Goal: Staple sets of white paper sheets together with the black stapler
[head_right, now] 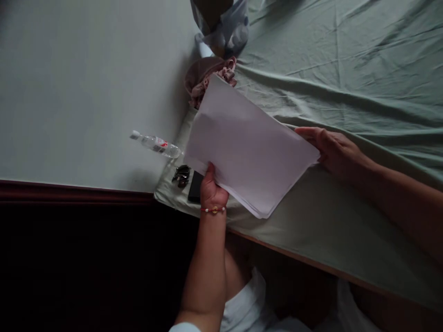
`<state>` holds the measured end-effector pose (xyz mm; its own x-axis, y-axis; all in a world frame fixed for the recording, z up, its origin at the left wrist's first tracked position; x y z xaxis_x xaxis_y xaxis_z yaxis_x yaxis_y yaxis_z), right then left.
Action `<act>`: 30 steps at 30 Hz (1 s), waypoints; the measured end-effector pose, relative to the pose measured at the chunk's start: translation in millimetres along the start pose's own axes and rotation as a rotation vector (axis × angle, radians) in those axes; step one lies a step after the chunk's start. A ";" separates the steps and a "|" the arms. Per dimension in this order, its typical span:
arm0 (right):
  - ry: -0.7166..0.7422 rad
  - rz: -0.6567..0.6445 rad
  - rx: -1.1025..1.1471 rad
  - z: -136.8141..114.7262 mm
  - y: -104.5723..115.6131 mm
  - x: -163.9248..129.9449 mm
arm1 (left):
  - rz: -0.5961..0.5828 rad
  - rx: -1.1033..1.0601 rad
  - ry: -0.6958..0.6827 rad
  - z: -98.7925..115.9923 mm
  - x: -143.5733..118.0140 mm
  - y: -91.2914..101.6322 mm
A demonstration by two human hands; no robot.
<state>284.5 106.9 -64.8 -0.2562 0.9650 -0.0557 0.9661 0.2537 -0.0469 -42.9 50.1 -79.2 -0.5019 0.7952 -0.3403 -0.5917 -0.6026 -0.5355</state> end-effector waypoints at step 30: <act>0.165 0.233 -0.101 -18.2 23.1 0.7 | -0.403 0.364 -0.265 39.5 4.8 -5.2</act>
<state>307.2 114.7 -47.8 -0.0268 0.9936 0.1099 0.9986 0.0216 0.0480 -67.1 54.3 -47.5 -0.3059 0.9499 0.0639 -0.9223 -0.2790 -0.2675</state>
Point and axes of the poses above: each hand's wrist, its own x-axis towards the middle knuckle, its own y-axis out of the back of the hand, z = x × y, the point moved 8 cm from there along x, towards the middle knuckle, and after that the axes turned 5 degrees about -x, right-handed, at the moved point
